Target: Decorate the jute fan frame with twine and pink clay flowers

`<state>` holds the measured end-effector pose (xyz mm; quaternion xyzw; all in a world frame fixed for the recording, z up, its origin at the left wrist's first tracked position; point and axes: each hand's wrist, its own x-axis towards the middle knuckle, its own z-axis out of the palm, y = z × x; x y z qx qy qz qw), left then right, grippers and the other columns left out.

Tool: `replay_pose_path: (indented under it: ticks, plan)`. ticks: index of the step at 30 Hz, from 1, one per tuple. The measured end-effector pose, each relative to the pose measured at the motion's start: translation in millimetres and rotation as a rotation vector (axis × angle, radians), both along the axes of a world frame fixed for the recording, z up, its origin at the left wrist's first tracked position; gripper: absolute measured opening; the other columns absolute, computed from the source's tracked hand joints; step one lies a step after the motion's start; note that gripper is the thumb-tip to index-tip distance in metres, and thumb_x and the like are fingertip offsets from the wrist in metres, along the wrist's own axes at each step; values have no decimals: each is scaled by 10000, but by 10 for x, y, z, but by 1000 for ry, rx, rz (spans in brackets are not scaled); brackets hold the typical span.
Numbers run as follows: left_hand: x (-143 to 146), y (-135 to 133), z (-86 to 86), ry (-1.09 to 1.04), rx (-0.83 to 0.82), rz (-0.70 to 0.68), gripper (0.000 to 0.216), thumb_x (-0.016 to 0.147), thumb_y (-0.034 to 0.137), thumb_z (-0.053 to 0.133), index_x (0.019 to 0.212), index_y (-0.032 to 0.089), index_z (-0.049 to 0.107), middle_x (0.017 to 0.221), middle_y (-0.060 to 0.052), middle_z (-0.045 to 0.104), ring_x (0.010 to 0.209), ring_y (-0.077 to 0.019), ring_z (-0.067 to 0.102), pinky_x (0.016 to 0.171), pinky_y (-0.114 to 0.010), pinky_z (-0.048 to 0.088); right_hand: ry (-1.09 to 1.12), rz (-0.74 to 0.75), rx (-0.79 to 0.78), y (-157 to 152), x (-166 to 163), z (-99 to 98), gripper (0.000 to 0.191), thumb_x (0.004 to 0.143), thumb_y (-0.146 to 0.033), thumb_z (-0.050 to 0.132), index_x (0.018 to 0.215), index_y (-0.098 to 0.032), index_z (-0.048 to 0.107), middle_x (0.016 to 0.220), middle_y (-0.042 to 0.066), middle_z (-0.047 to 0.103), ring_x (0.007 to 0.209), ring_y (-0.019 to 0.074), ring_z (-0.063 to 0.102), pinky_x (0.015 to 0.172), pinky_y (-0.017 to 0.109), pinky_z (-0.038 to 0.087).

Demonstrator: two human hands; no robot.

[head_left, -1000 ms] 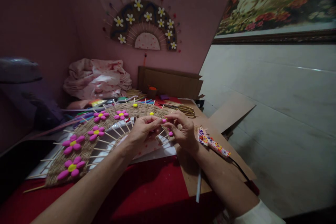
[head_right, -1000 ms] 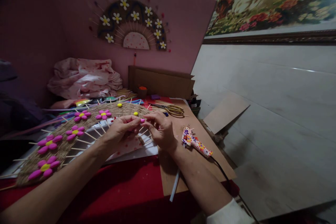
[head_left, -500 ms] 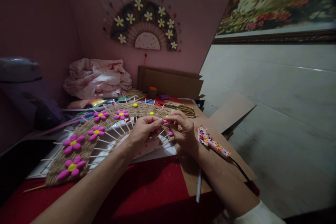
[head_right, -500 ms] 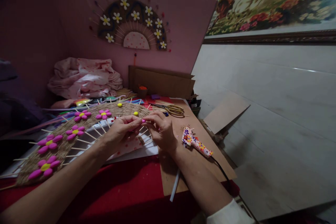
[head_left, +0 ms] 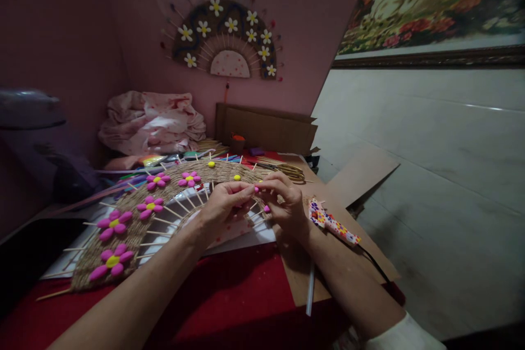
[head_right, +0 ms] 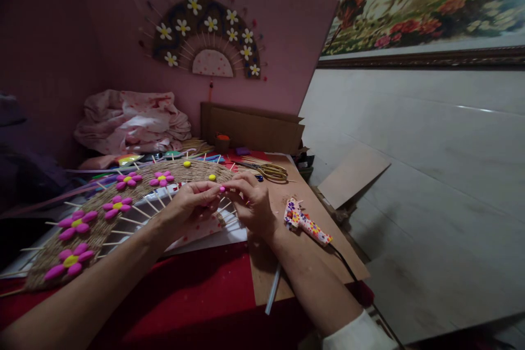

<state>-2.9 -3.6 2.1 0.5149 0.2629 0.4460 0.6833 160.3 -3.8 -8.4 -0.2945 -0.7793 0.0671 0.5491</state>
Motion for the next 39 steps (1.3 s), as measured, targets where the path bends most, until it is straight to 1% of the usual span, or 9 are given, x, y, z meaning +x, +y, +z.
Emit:
replay_pose_path:
  ticks: [6, 12, 17, 23, 26, 32, 34, 36, 39]
  plan:
    - [-7, 11, -22, 13, 16, -21, 244, 734, 366, 678, 711, 134, 606, 502, 43, 479, 363, -16, 303, 357, -177, 148, -3, 14, 14, -6, 0, 10, 161, 820, -157, 598, 952, -233, 648, 878, 26, 566, 724, 116, 538, 579, 239, 471]
    - [6, 17, -46, -11, 24, -20, 342, 759, 431, 638, 612, 151, 509, 483, 51, 438, 350, -21, 287, 344, -184, 124, 17, -18, 26, -8, -3, 11, 108, 813, -159, 609, 887, -224, 654, 876, 30, 568, 763, 129, 559, 625, 254, 487]
    - [8, 17, -45, 38, 19, 28, 271, 732, 388, 678, 706, 140, 571, 495, 53, 469, 352, -17, 299, 346, -168, 162, 3, 0, -6, -11, -1, 5, 126, 817, -152, 597, 919, -215, 635, 883, 33, 570, 738, 123, 547, 559, 230, 466]
    - [10, 15, -32, 5, 8, 28, 290, 728, 392, 676, 665, 133, 564, 489, 50, 466, 351, -11, 285, 350, -168, 151, 11, 4, 6, -18, -12, 25, 86, 834, -158, 581, 885, -210, 627, 829, 31, 574, 766, 135, 551, 600, 250, 462]
    - [14, 23, -39, 12, -7, 33, 271, 711, 376, 694, 680, 134, 576, 483, 51, 477, 343, -10, 291, 346, -165, 153, 11, 7, -2, -14, -7, 23, 72, 821, -162, 600, 872, -210, 619, 820, 28, 577, 744, 134, 543, 576, 247, 452]
    - [22, 6, -9, 59, 11, 90, 271, 685, 378, 702, 682, 135, 583, 471, 51, 480, 343, -19, 301, 342, -169, 157, 1, 8, -33, -22, -14, 11, 78, 830, -174, 585, 889, -207, 624, 836, 35, 578, 752, 136, 544, 584, 254, 452]
    - [25, 6, -8, 85, 46, 114, 274, 707, 398, 675, 693, 140, 583, 469, 55, 473, 346, -23, 289, 347, -175, 159, 16, 8, -43, -23, -16, 16, 69, 826, -170, 590, 871, -204, 629, 823, 33, 583, 752, 136, 546, 598, 258, 452]
    - [27, 13, -23, 143, 136, 187, 272, 743, 412, 635, 702, 147, 589, 473, 52, 475, 368, -36, 312, 368, -181, 203, 44, 1, -57, -3, 3, 28, 57, 818, -178, 602, 857, -204, 634, 810, 28, 594, 750, 136, 553, 614, 263, 456]
    - [24, 27, -72, 374, 439, 413, 206, 782, 357, 599, 733, 159, 632, 579, 5, 588, 506, -87, 481, 489, -213, 349, 107, -49, -108, 96, 91, 50, 42, 812, -217, 610, 842, -204, 636, 816, 28, 613, 759, 144, 575, 644, 276, 472]
